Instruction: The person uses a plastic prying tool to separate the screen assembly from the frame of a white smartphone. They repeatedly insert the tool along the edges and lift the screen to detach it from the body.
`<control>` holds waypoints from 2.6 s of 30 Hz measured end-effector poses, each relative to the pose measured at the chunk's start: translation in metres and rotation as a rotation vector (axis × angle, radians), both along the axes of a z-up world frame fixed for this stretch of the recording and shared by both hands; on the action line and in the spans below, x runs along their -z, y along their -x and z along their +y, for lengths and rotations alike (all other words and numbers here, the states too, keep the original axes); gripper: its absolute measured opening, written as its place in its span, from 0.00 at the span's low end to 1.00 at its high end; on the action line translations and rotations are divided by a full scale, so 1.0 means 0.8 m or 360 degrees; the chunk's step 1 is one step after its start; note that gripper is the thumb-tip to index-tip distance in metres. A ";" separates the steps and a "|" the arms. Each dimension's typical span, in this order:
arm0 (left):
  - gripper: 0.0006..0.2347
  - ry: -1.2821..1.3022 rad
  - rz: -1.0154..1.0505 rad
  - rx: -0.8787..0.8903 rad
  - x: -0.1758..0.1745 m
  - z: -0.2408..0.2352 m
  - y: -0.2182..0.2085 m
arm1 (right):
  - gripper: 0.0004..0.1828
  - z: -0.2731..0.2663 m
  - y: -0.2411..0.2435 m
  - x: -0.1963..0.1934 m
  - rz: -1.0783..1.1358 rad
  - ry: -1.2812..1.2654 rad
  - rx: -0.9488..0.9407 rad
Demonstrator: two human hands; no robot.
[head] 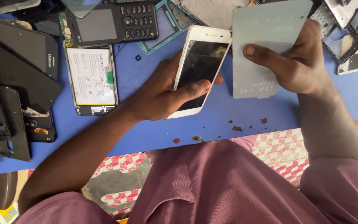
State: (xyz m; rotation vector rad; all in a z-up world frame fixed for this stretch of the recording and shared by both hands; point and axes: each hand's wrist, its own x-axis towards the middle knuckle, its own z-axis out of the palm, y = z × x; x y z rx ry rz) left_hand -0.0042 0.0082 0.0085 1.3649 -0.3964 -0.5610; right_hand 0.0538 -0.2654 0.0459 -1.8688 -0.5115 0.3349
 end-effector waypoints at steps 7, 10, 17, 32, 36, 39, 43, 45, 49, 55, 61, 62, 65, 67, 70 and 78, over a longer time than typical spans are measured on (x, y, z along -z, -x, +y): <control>0.15 0.0063 -0.0070 0.0045 0.003 0.004 -0.002 | 0.12 -0.008 0.000 0.000 0.0059 -0.0066 0.0007; 0.18 0.0027 0.0005 0.0066 0.001 0.005 -0.002 | 0.12 -0.010 -0.001 0.000 0.0060 -0.0089 0.0011; 0.19 0.0078 -0.0030 0.0062 -0.001 0.006 -0.002 | 0.10 -0.013 -0.002 -0.008 0.0049 -0.0047 0.0052; 0.24 -0.0031 -0.0028 0.0094 -0.007 0.005 -0.004 | 0.10 -0.016 0.001 -0.004 0.0083 0.0005 0.0002; 0.24 -0.0083 -0.0057 0.0108 -0.009 0.004 -0.006 | 0.08 -0.015 -0.002 -0.005 0.0084 0.0091 -0.0022; 0.25 -0.0151 -0.0082 0.0125 -0.011 0.005 -0.006 | 0.09 -0.014 -0.003 -0.007 -0.0054 0.0152 -0.0084; 0.29 -0.0167 0.0000 0.0202 -0.011 0.006 -0.008 | 0.13 -0.018 -0.004 -0.012 -0.0204 0.0398 -0.0159; 0.30 -0.0120 0.0063 0.0236 -0.013 0.007 -0.009 | 0.11 -0.019 -0.008 -0.013 -0.0143 0.0433 -0.0216; 0.32 -0.0204 0.0085 0.0280 -0.016 0.008 -0.011 | 0.10 -0.021 -0.012 -0.011 -0.0100 0.0408 -0.0326; 0.31 -0.0208 0.0222 0.0354 -0.021 0.009 -0.012 | 0.12 -0.024 -0.009 0.001 0.0039 0.0446 -0.0375; 0.31 -0.0104 0.0219 0.0422 -0.020 0.010 -0.010 | 0.12 -0.030 -0.008 0.013 0.0068 0.0368 -0.0472; 0.30 -0.0085 0.0268 0.0437 -0.019 0.010 -0.010 | 0.17 -0.030 -0.003 0.014 0.0076 0.0362 -0.0378; 0.30 -0.0019 0.0315 0.0498 -0.019 0.012 -0.014 | 0.24 -0.030 0.004 0.016 0.0174 0.0324 -0.0261; 0.31 0.0047 0.0239 0.0563 -0.021 0.013 -0.015 | 0.21 -0.033 0.000 0.012 0.0363 0.0281 -0.0401; 0.31 -0.0092 0.0327 0.0595 -0.022 0.013 -0.015 | 0.18 -0.033 -0.006 0.014 0.0349 0.0488 -0.0553; 0.25 -0.0167 0.0195 0.0631 -0.007 0.014 -0.014 | 0.18 -0.028 -0.012 0.013 0.0631 0.0927 -0.0852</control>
